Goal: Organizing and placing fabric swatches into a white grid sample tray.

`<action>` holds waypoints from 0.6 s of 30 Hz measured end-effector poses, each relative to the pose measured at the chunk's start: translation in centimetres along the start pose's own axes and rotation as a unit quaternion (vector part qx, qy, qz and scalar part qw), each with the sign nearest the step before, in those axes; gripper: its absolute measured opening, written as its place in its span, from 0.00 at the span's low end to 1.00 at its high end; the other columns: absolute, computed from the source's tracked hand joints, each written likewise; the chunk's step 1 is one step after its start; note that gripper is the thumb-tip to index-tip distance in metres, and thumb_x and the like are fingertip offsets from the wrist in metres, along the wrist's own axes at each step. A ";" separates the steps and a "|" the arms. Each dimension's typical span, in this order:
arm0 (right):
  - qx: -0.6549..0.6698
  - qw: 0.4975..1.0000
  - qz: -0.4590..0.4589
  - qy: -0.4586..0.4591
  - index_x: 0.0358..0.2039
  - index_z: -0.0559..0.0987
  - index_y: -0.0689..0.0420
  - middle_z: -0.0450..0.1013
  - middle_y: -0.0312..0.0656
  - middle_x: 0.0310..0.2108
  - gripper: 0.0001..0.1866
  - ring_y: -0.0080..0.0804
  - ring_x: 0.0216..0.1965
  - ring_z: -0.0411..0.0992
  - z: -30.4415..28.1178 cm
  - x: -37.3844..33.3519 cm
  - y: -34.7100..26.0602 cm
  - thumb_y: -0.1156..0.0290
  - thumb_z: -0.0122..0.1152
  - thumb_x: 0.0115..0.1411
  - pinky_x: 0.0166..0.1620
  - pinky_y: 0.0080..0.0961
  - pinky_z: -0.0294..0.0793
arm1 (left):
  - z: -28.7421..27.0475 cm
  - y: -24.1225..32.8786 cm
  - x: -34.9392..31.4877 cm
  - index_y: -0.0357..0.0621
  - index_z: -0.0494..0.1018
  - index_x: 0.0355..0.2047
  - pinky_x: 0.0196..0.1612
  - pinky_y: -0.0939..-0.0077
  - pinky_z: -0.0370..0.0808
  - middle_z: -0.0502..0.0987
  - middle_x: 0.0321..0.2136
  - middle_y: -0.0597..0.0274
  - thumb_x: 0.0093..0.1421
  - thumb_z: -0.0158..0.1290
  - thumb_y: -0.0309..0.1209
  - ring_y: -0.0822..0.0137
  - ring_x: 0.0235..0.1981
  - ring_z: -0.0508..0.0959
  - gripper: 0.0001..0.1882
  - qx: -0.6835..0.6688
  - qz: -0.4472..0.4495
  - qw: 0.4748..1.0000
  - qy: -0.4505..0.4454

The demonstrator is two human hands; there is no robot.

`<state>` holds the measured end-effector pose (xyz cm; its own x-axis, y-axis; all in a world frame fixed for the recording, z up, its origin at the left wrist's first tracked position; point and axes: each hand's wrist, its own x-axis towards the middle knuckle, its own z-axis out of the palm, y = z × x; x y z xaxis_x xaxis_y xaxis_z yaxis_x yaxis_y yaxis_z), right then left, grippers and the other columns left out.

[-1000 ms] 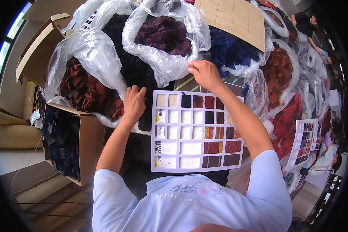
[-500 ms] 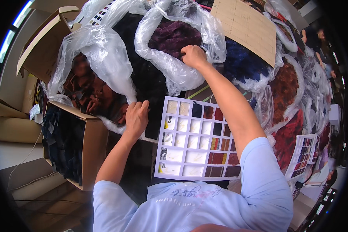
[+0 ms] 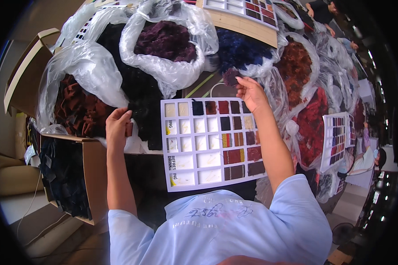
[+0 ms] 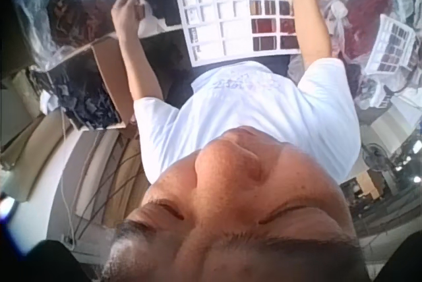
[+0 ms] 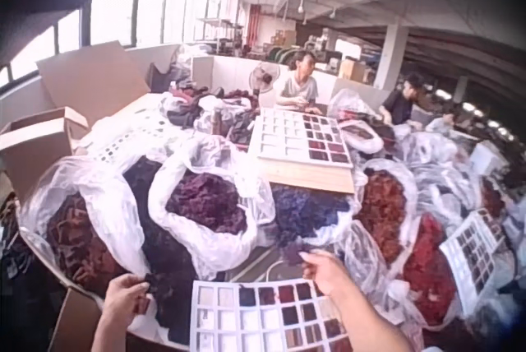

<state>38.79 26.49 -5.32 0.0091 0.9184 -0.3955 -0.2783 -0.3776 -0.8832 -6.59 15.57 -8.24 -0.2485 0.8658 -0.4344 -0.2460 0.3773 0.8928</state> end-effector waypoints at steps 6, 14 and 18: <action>0.007 1.000 0.020 0.002 0.36 0.78 0.55 0.73 0.30 0.24 0.06 0.16 0.21 0.67 -3.7 -5.1 4.8 0.74 0.67 0.59 0.27 0.14 0.67 | -2.4 -2.3 -0.2 0.37 0.78 0.44 0.26 0.84 0.69 0.77 0.26 0.68 0.60 0.60 0.25 0.79 0.23 0.72 0.12 0.101 0.044 0.992 0.055; -0.460 0.765 -0.449 -0.030 0.37 0.81 0.58 0.77 0.43 0.35 0.09 0.39 0.34 0.78 -0.7 -8.0 7.0 0.79 0.63 0.53 0.38 0.25 0.75 | 0.7 0.4 -2.4 0.38 0.80 0.39 0.34 0.75 0.73 0.79 0.24 0.63 0.55 0.58 0.27 0.70 0.26 0.77 0.12 0.425 0.197 0.874 0.131; -0.413 0.830 -0.373 0.031 0.35 0.81 0.59 0.78 0.42 0.31 0.06 0.34 0.31 0.78 -0.4 -7.9 8.4 0.76 0.64 0.57 0.37 0.28 0.76 | 0.4 -0.1 -1.2 0.36 0.78 0.39 0.27 0.80 0.70 0.77 0.22 0.66 0.57 0.56 0.24 0.78 0.22 0.74 0.10 0.390 0.242 0.876 0.147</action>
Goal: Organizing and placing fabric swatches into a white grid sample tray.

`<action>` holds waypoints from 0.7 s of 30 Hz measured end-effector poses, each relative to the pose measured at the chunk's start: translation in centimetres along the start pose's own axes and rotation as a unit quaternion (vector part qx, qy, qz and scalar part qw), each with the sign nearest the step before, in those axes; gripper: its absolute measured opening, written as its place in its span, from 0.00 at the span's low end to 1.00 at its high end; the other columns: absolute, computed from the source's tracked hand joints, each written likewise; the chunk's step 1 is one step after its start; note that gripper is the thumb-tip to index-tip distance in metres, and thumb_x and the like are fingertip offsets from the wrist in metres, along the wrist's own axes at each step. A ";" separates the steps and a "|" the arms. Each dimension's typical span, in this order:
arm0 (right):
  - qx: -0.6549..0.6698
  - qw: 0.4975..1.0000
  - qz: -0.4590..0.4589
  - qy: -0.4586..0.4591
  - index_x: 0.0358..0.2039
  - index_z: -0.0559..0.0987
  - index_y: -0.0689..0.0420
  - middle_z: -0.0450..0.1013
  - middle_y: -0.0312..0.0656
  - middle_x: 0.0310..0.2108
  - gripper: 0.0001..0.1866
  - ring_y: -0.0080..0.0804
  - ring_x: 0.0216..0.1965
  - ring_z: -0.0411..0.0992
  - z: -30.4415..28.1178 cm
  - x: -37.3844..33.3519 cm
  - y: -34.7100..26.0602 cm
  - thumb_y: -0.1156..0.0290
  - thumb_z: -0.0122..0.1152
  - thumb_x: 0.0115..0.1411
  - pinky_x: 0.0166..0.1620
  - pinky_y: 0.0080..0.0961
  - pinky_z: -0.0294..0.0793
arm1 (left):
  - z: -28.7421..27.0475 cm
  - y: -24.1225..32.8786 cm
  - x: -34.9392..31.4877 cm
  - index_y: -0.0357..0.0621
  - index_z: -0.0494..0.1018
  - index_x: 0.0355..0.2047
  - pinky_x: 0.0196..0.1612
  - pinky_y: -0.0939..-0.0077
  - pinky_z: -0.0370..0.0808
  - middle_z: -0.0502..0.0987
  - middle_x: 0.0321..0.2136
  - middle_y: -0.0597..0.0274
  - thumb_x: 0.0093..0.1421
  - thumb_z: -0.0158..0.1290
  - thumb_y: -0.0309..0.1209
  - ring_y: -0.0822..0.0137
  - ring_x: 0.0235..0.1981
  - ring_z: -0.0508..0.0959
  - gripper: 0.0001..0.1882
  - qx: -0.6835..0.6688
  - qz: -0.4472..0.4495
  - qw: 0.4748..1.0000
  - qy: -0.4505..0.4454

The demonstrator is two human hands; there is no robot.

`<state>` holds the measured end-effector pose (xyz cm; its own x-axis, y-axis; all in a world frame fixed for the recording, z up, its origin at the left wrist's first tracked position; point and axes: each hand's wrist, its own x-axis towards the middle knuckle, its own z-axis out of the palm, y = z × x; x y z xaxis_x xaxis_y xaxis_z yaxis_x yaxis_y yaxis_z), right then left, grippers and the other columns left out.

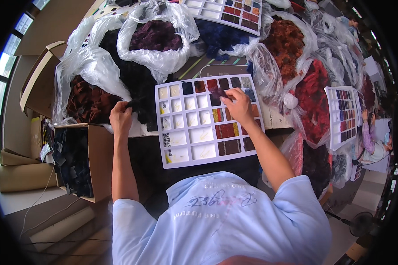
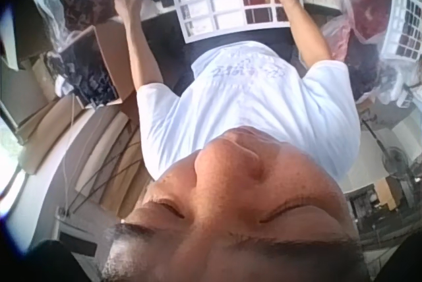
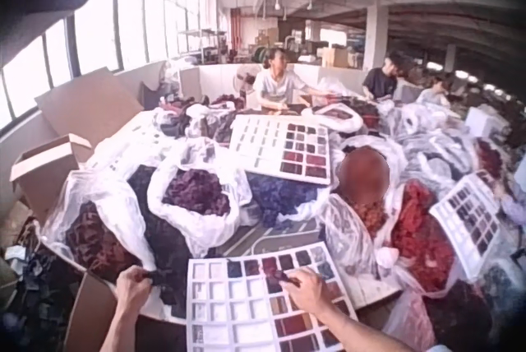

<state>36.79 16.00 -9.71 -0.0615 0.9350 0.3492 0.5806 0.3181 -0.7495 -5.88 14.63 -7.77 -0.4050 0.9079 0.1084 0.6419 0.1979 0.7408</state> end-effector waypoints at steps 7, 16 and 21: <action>0.434 0.790 0.432 0.008 0.31 0.78 0.54 0.77 0.34 0.28 0.07 0.20 0.24 0.72 -3.5 0.1 2.3 0.69 0.69 0.58 0.30 0.21 0.75 | -0.8 2.9 -0.2 0.36 0.76 0.37 0.25 0.82 0.68 0.75 0.23 0.68 0.58 0.58 0.25 0.78 0.21 0.71 0.07 -0.233 -0.103 0.961 -0.108; 0.298 0.858 0.403 0.109 0.31 0.80 0.59 0.76 0.34 0.23 0.05 0.20 0.23 0.72 -11.6 -10.2 2.4 0.71 0.65 0.59 0.31 0.20 0.71 | 22.5 23.9 -14.5 0.39 0.75 0.34 0.26 0.81 0.71 0.75 0.23 0.66 0.59 0.59 0.25 0.76 0.22 0.75 0.04 -0.392 -0.077 0.725 -0.561; -0.067 0.836 0.545 0.019 0.31 0.81 0.57 0.79 0.44 0.28 0.07 0.36 0.30 0.78 -21.1 -25.7 3.2 0.69 0.66 0.54 0.35 0.32 0.77 | 29.2 27.7 -22.5 0.32 0.74 0.34 0.40 0.49 0.77 0.79 0.28 0.36 0.51 0.53 0.28 0.39 0.33 0.81 0.12 -0.100 0.354 0.805 -0.465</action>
<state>57.31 -10.29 -9.24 0.5874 0.6516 -0.4799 0.3611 -0.7418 -0.5651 40.00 10.45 -9.08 0.7395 0.6689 0.0761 0.3413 -0.4699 0.8140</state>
